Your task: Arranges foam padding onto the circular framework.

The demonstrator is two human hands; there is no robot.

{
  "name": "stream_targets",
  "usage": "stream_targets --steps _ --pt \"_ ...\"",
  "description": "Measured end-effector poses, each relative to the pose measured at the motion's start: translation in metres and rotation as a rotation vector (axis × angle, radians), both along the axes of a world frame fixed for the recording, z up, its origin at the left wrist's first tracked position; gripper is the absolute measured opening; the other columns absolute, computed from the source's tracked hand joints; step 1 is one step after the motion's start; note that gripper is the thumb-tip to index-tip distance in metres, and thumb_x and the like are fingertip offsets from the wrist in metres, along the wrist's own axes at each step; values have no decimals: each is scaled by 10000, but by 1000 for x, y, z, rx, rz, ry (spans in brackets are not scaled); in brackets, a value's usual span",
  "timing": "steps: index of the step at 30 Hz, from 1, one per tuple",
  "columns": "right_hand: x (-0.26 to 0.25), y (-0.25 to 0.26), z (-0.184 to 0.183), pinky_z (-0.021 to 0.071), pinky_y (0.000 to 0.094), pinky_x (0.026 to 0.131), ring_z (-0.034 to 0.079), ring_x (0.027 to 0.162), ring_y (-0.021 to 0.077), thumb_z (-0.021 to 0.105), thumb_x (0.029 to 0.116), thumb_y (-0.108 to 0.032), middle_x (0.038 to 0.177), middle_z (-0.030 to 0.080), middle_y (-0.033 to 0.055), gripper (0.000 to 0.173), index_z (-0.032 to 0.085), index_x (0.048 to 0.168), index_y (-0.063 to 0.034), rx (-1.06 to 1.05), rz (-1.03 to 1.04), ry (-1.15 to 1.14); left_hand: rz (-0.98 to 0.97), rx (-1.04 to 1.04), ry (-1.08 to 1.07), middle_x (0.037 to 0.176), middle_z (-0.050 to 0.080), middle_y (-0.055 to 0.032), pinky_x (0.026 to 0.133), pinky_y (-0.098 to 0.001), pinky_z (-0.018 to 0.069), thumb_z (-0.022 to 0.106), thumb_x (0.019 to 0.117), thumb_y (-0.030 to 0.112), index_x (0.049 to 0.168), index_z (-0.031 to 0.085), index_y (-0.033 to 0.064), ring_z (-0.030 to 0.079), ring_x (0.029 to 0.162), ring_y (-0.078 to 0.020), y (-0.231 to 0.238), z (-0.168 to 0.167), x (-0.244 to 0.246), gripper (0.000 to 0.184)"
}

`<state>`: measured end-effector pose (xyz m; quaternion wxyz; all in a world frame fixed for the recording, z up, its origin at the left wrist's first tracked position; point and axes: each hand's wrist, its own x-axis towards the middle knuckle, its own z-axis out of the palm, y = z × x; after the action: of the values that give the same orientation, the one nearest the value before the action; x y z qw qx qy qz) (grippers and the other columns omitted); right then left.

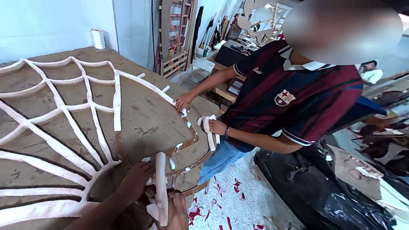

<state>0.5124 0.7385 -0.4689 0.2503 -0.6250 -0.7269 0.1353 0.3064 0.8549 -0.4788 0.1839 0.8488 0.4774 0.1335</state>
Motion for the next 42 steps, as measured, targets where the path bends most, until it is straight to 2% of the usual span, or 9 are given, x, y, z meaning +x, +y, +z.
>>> stream_targets --steps 10,13,17,20,29,34,38,40,42 --pt "-14 5 -3 540 464 1016 612 1220 297 825 742 -278 1203 708 81 388 790 1096 -123 50 -14 -41 -313 -66 -306 1168 710 -122 1086 -502 483 765 837 84 1085 722 73 639 1186 -312 -39 6 -34 253" --pt "-12 9 -16 562 465 974 658 1141 262 819 722 -287 1130 732 48 368 782 1062 -150 123 30 -18 6 -51 -387 1108 723 -173 989 -534 539 748 888 255 1036 735 38 680 1110 -330 -71 29 -51 263" --pt "-3 1 -32 601 416 906 707 1008 191 798 772 -408 1026 750 26 367 782 1001 -122 217 112 36 400 -98 -223 1323 642 -115 1069 -529 490 731 916 355 1250 689 123 604 1241 -293 -1 46 -42 409" --pt "1 -1 -30 612 401 840 714 922 179 799 764 -481 951 747 28 399 773 930 -119 303 221 33 400 -64 -171 1278 684 -37 1077 -463 504 725 920 316 1250 711 180 629 1222 -224 49 10 -25 358" --pt "14 -6 -29 602 389 900 720 975 192 770 811 -503 979 758 68 439 767 946 -86 343 465 264 382 -188 58 1226 693 -136 999 -556 525 682 964 206 1208 703 56 670 1134 -331 70 17 -13 287" --pt "17 -2 -34 597 399 888 707 985 208 799 808 -498 1024 745 92 472 766 1010 -73 236 541 395 819 -204 -109 1102 719 -247 949 -668 509 658 989 304 1172 719 51 681 1077 -445 77 30 3 318" --pt "24 -18 -5 626 373 919 734 980 169 869 784 -149 1055 758 113 477 656 1144 80 -37 195 1030 835 -122 -297 1104 723 -231 969 -634 521 744 923 349 1207 703 47 691 1071 -406 27 58 44 417" --pt "35 -13 30 642 373 761 732 803 170 786 807 -2 939 741 136 463 585 1207 115 -74 -315 1201 634 -282 -124 1315 651 -213 1046 -596 502 761 883 422 1379 607 73 634 1219 -381 -28 83 75 626" --pt "56 15 52 635 377 636 705 670 160 789 788 -42 841 722 117 432 605 1154 95 61 -548 1151 524 -354 75 1380 620 -184 1062 -596 478 742 832 590 1354 637 99 584 1287 -375 -63 82 99 724"
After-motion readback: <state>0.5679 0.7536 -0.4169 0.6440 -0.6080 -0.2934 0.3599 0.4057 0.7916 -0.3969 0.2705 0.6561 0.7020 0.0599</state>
